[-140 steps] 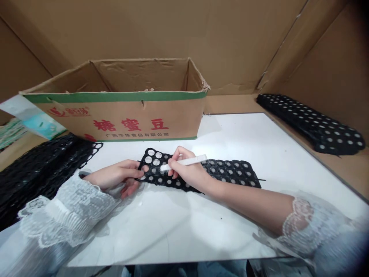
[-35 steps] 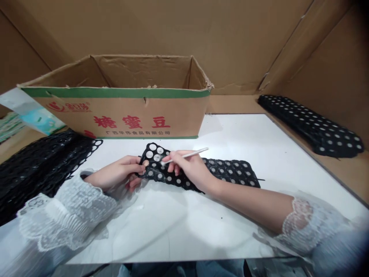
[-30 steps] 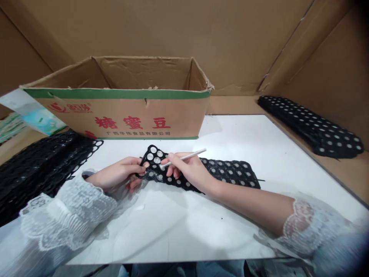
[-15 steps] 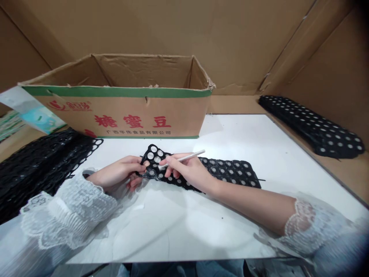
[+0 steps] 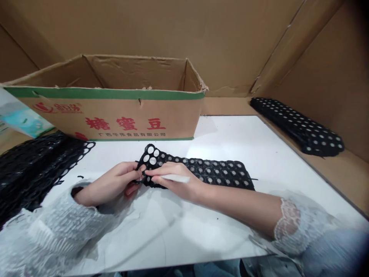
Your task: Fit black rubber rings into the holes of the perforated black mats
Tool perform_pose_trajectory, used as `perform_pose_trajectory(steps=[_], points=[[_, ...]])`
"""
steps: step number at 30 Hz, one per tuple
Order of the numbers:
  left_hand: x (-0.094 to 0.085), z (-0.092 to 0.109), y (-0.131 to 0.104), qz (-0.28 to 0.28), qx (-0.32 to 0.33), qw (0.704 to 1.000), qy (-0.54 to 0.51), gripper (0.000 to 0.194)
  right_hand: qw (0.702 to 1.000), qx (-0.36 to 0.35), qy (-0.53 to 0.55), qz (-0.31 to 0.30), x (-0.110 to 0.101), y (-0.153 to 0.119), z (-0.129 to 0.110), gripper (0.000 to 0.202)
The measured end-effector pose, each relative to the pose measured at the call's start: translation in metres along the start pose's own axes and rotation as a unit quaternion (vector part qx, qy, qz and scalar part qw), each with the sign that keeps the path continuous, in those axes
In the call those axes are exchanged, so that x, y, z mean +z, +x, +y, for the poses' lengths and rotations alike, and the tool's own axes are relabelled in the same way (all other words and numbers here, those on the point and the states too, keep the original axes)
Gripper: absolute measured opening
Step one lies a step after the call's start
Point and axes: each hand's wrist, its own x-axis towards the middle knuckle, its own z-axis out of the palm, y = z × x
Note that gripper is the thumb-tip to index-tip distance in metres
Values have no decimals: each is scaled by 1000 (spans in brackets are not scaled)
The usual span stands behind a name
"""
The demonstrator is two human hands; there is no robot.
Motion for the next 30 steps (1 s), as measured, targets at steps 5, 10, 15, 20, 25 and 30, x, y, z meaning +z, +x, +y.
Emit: perform_pose_trajectory(steps=[5,10,15,20,25,30], points=[[-2,2,5,26,-15,999,-46,17,984,88,128,85,-9,2,-3,25],[-5,-1,8,29,-28,997,-69,15,962,114,217,122,-12,4,1,24],[-6,-3,7,16,-21,998,-66,17,972,113,191,75,-9,4,-2,24],[-7,-5,7,9,-24,996,-88,14,980,106,163,52,-10,2,-5,24],[-6,-5,8,13,-23,996,-82,12,992,69,100,36,-6,-1,-5,28],[-3,-4,7,20,-15,999,-49,15,989,-105,-104,23,-3,-6,1,25]])
